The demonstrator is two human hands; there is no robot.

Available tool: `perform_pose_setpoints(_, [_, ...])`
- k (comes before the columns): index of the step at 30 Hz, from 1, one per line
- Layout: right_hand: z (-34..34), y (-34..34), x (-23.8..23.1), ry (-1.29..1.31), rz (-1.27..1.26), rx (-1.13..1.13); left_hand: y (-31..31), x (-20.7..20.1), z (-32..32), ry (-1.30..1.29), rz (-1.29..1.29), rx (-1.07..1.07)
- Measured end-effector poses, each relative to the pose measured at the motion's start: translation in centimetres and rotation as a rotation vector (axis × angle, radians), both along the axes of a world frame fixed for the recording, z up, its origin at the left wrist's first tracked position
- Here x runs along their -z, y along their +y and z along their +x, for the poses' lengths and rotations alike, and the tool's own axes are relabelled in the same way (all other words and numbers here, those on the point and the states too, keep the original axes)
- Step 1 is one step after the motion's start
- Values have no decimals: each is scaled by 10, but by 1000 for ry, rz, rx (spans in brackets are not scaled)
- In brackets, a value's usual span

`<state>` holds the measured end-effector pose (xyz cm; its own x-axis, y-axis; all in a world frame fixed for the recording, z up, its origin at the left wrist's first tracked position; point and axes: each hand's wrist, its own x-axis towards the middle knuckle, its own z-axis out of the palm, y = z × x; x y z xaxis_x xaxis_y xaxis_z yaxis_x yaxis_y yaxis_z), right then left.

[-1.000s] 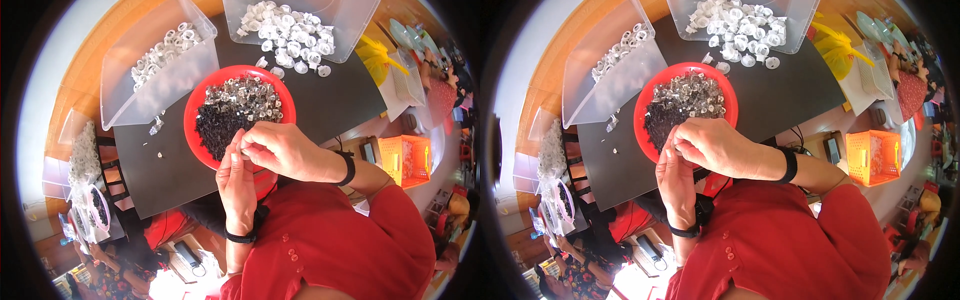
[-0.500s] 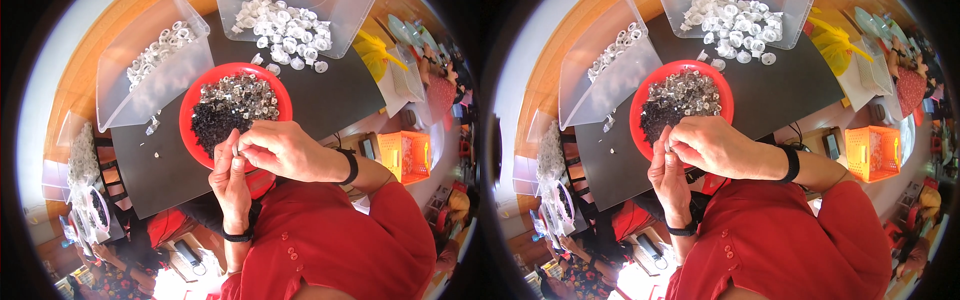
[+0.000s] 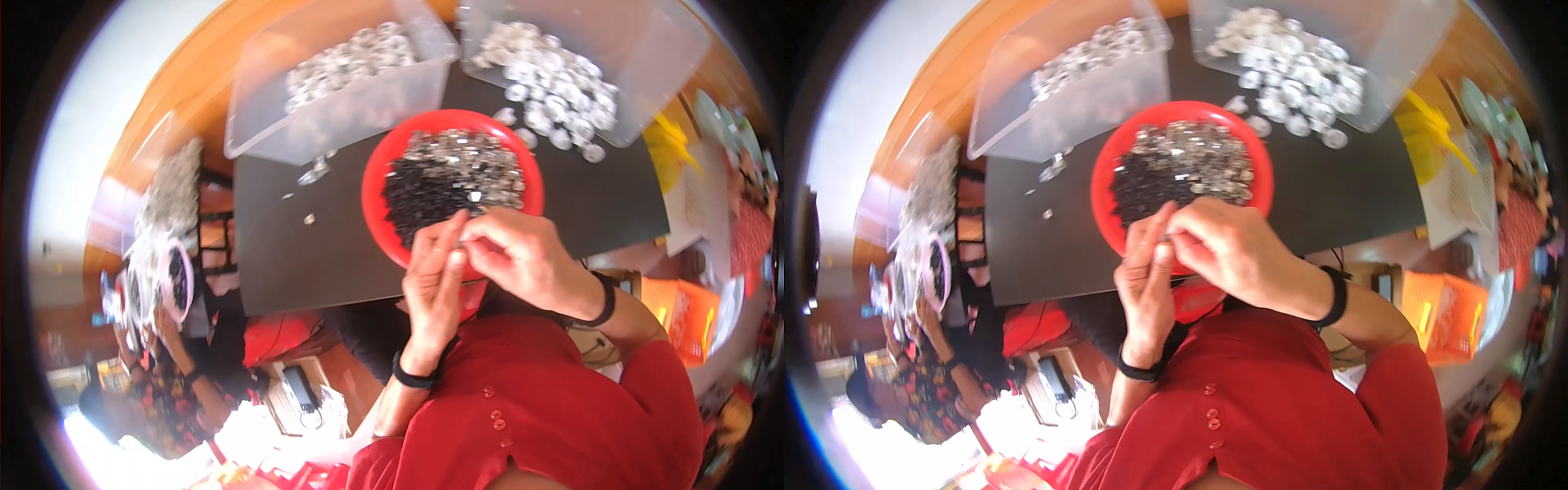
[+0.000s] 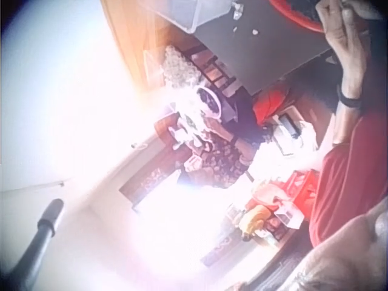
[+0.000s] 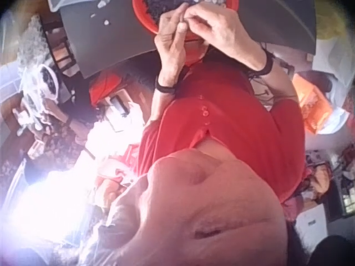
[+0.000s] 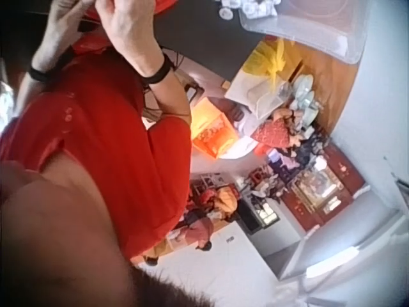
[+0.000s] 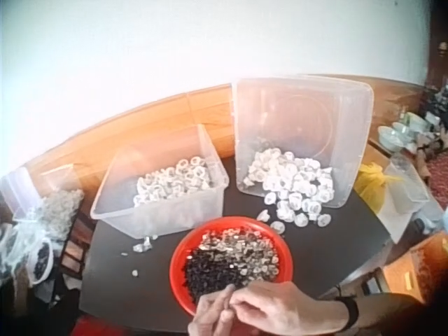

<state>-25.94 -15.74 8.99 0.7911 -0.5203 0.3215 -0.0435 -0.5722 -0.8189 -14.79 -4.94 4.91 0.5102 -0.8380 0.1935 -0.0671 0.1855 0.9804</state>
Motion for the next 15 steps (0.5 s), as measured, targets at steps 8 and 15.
perform_pose_setpoints(8, [5, 6, -3, 47, 61, 40, 4, -4, 5, 50, -25, 76])
perform_pose_setpoints(15, [8, 2, -14, 98, -37, 29, 0, -1, 8, 14, -47, 119])
